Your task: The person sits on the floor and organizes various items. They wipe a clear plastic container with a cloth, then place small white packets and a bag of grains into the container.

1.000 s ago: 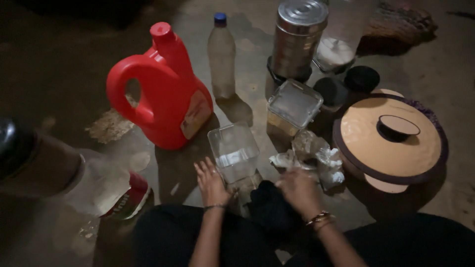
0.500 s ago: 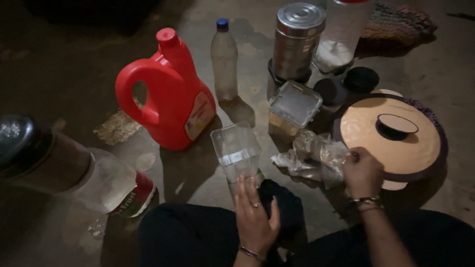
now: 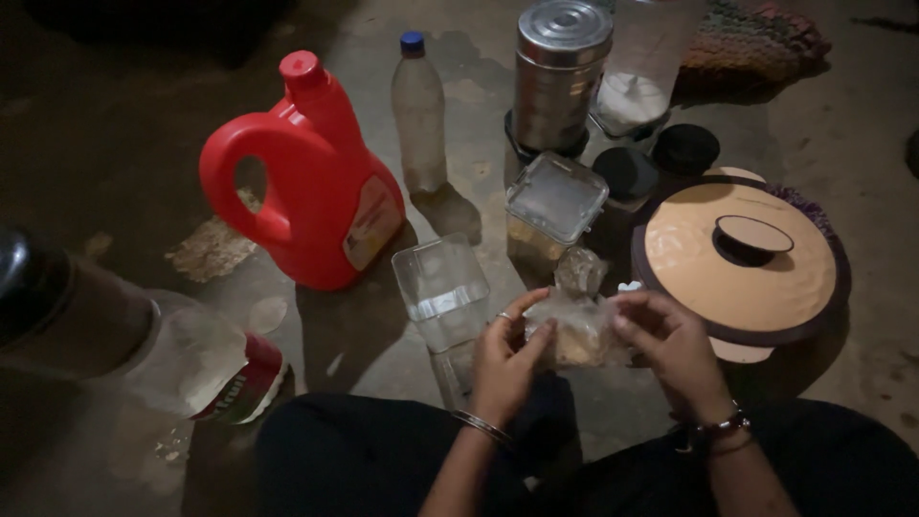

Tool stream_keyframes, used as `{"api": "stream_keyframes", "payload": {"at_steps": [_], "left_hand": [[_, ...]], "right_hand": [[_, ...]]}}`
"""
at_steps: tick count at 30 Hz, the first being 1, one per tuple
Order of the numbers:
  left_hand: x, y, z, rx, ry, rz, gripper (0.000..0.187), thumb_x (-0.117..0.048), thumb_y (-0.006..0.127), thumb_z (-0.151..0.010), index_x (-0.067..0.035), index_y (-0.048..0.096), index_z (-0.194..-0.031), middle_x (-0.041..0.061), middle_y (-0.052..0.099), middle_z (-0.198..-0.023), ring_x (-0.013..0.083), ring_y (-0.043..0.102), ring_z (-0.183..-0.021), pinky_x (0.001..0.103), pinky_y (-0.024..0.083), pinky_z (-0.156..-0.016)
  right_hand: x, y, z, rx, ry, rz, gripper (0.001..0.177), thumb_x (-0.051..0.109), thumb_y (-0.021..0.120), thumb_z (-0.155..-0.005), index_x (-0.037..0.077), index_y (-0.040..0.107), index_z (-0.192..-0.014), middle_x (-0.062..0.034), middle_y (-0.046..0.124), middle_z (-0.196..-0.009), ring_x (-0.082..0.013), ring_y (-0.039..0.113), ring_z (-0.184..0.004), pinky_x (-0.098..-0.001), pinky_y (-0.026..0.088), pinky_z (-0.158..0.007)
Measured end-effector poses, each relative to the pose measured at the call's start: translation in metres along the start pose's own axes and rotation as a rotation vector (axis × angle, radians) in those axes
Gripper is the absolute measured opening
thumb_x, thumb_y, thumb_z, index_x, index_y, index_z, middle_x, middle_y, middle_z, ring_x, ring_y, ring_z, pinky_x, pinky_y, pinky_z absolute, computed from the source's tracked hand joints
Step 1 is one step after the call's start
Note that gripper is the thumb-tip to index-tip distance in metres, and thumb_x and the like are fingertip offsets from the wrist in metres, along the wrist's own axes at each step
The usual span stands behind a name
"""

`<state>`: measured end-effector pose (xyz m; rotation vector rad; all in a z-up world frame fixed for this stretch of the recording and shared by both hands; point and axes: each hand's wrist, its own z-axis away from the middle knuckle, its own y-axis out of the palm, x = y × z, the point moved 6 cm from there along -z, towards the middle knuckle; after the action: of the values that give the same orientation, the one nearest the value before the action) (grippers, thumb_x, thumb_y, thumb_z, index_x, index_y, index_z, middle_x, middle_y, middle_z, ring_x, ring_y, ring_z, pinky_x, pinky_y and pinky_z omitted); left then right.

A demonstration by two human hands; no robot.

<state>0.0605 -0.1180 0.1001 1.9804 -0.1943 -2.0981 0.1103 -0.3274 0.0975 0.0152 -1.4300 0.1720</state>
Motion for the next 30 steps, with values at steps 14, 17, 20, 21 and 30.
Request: {"api": "stream_keyframes", "payload": {"at_steps": [14,17,20,21,30], "left_hand": [[0.001,0.003,0.015,-0.501,0.471,-0.375,0.024,-0.017,0.06,-0.103,-0.002,0.075,-0.113,0.009,0.08,-0.091,0.0145,0.077,-0.082,0.03,0.06,-0.068],[0.001,-0.003,0.011,-0.541,0.348,-0.511,0.022,-0.018,0.06,-0.1,-0.006,0.076,-0.108,0.011,0.074,-0.071,0.0155,0.069,-0.058,0.033,0.05,-0.05],[-0.009,-0.002,0.011,-0.41,0.435,-0.449,0.019,-0.017,0.061,-0.103,-0.006,0.075,-0.11,0.012,0.074,-0.075,0.0157,0.07,-0.059,0.033,0.052,-0.052],[-0.011,-0.003,0.011,-0.389,0.426,-0.457,0.017,-0.017,0.064,-0.102,-0.006,0.075,-0.109,0.013,0.074,-0.074,0.0172,0.07,-0.059,0.034,0.052,-0.052],[-0.012,-0.006,0.015,-0.322,0.828,-0.696,0.02,-0.024,0.062,-0.108,-0.012,0.07,-0.121,0.012,0.08,-0.1,0.0219,0.08,-0.087,0.031,0.065,-0.069]], "right_hand": [[-0.01,0.015,0.005,-0.138,-0.186,-0.158,0.017,0.012,0.074,-0.094,0.002,0.077,-0.108,-0.0069,0.074,-0.1,-0.0121,0.068,-0.089,-0.026,0.057,-0.08],[0.003,0.017,0.01,-0.019,-0.165,-0.169,0.017,0.01,0.073,-0.089,0.006,0.074,-0.105,-0.0047,0.075,-0.1,-0.0121,0.07,-0.092,-0.0283,0.061,-0.08],[0.001,0.023,0.008,0.094,0.03,-0.282,0.024,0.008,0.072,-0.082,0.01,0.072,-0.106,-0.0047,0.076,-0.098,-0.0134,0.071,-0.089,-0.0312,0.06,-0.072],[-0.001,0.026,0.008,0.112,0.044,-0.282,0.023,0.007,0.072,-0.083,0.008,0.074,-0.106,-0.0057,0.076,-0.097,-0.0138,0.069,-0.087,-0.0307,0.058,-0.071],[-0.021,0.016,0.003,0.01,-0.136,-0.206,0.017,0.009,0.075,-0.089,0.001,0.077,-0.105,-0.0098,0.075,-0.093,-0.018,0.069,-0.079,-0.032,0.058,-0.067]]}}
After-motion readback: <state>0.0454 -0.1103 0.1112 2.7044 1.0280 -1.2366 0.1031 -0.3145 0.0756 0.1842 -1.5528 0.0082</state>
